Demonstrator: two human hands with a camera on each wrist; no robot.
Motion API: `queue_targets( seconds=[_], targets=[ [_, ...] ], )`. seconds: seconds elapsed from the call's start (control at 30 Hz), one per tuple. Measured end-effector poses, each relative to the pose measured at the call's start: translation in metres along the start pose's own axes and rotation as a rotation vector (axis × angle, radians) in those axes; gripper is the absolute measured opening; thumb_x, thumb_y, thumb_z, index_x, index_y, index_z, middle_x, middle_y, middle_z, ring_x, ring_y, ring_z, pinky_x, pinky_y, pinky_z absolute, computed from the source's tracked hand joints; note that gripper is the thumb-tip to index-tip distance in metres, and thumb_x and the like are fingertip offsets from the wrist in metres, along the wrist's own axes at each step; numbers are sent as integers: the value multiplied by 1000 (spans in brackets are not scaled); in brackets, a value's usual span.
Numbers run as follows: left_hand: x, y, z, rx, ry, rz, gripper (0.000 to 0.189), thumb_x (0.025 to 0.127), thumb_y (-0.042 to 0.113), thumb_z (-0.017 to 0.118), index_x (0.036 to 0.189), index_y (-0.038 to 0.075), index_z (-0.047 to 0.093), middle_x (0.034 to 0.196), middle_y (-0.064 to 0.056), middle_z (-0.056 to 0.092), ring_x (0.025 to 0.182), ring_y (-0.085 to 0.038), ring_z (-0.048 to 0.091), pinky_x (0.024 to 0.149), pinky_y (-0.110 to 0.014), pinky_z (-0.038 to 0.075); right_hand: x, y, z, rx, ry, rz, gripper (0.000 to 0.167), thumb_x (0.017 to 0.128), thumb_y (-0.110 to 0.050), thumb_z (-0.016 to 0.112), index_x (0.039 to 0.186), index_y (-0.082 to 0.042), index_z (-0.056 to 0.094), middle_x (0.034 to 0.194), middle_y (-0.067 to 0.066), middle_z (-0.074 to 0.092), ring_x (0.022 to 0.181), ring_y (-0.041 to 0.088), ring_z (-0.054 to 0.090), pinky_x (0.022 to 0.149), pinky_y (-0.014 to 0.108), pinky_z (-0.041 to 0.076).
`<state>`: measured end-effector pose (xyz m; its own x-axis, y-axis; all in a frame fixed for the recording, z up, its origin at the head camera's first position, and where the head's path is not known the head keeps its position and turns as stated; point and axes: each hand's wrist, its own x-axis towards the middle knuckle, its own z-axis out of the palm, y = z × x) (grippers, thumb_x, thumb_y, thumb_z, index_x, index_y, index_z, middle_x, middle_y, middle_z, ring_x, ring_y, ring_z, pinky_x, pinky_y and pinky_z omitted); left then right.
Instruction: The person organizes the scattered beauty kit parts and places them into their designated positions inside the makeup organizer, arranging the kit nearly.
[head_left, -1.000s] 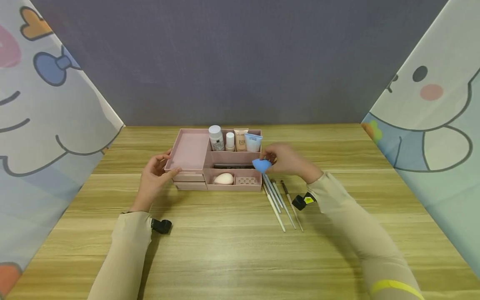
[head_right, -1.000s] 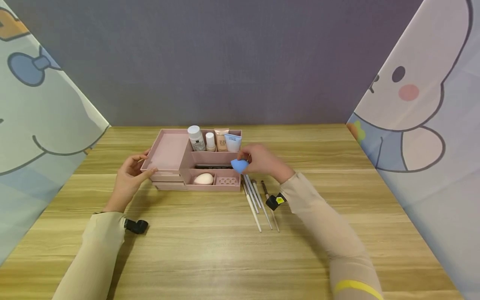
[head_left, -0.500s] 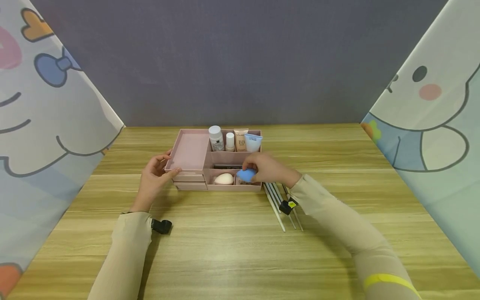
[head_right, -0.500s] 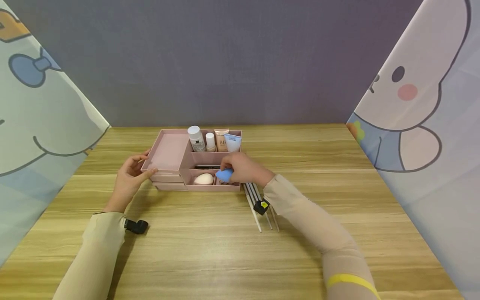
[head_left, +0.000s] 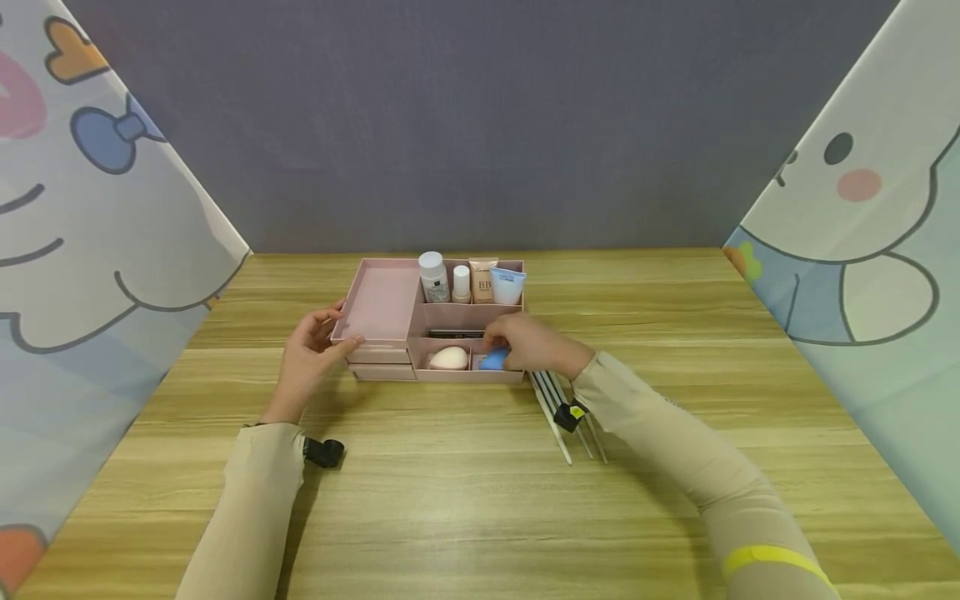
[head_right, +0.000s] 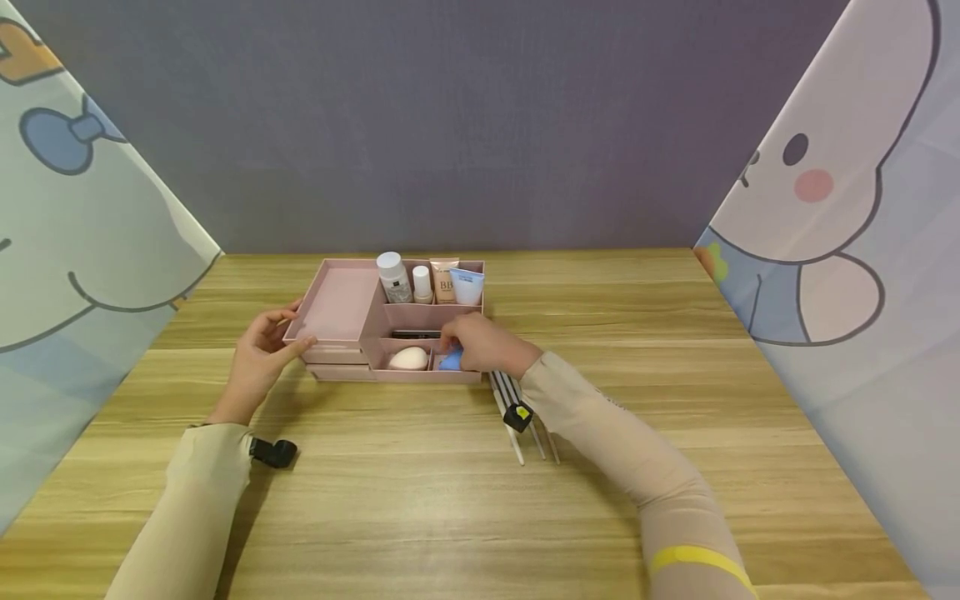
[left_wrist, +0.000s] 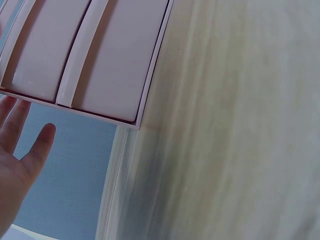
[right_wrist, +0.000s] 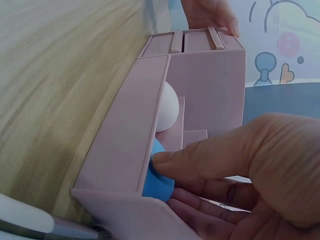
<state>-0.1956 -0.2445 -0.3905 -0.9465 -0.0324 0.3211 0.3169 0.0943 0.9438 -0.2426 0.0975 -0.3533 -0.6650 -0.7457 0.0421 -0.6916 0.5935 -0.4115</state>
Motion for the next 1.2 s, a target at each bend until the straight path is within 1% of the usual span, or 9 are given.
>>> queue_targets(
  seconds=[0.1, 0.33, 0.53, 0.63, 0.8, 0.9, 1.03, 1.2],
  targets=[
    [1, -1, 0, 7, -2, 3, 35, 87, -11, 70, 115, -6, 50, 152, -22, 41, 139, -32, 41, 91, -18, 46, 0, 0, 0, 20, -1, -6, 28, 70, 9, 68, 96, -1, 70, 94, 9, 68, 83, 21, 60, 76, 33, 52],
    [1, -1, 1, 5, -2, 7, 34, 86, -11, 70, 114, -5, 51, 152, -22, 42, 138, -30, 42, 92, -18, 46, 1, 2, -1, 81, -2, -15, 28, 70, 8, 70, 96, -1, 71, 94, 9, 69, 86, 23, 63, 78, 32, 52],
    [0, -1, 1, 4, 5, 7, 35, 87, -12, 70, 115, -7, 50, 151, -23, 42, 138, -29, 43, 92, -18, 46, -3, 0, -8, 179, -8, 9, 27, 76, 8, 74, 101, 0, 71, 98, 12, 69, 90, 27, 63, 80, 34, 53],
    [1, 0, 1, 0, 10, 5, 36, 86, -12, 70, 115, -7, 50, 150, -23, 42, 137, -27, 44, 92, -18, 46, -9, -1, -14, 218, 7, 17, 28, 77, 8, 74, 104, 2, 69, 99, 15, 68, 89, 28, 63, 79, 35, 53],
    [1, -1, 1, -1, 7, 7, 34, 86, -11, 70, 114, -4, 52, 151, -22, 43, 137, -26, 45, 93, -18, 46, -23, 1, -22, 252, 48, 50, 28, 79, 6, 74, 106, 4, 66, 99, 18, 67, 85, 24, 61, 77, 36, 53],
    [1, -1, 0, -3, 6, 2, 34, 87, -11, 70, 114, -4, 51, 151, -23, 42, 138, -29, 43, 93, -18, 45, -31, 6, -25, 280, 74, 72, 28, 79, 6, 72, 106, 6, 65, 99, 19, 68, 84, 23, 62, 77, 36, 54],
    [0, 1, 1, -4, 5, -12, 36, 87, -12, 70, 116, -7, 49, 152, -23, 40, 139, -34, 39, 93, -17, 45, -43, 13, -28, 302, 106, 94, 28, 78, 7, 72, 105, 7, 64, 97, 19, 67, 82, 23, 62, 76, 38, 54],
    [0, 1, 1, -2, 6, -16, 37, 87, -12, 69, 117, -9, 47, 152, -23, 40, 140, -37, 37, 93, -17, 45, -57, 23, -28, 281, 123, 130, 28, 79, 5, 77, 104, 5, 65, 90, 18, 65, 79, 22, 61, 74, 37, 53]
  ],
)
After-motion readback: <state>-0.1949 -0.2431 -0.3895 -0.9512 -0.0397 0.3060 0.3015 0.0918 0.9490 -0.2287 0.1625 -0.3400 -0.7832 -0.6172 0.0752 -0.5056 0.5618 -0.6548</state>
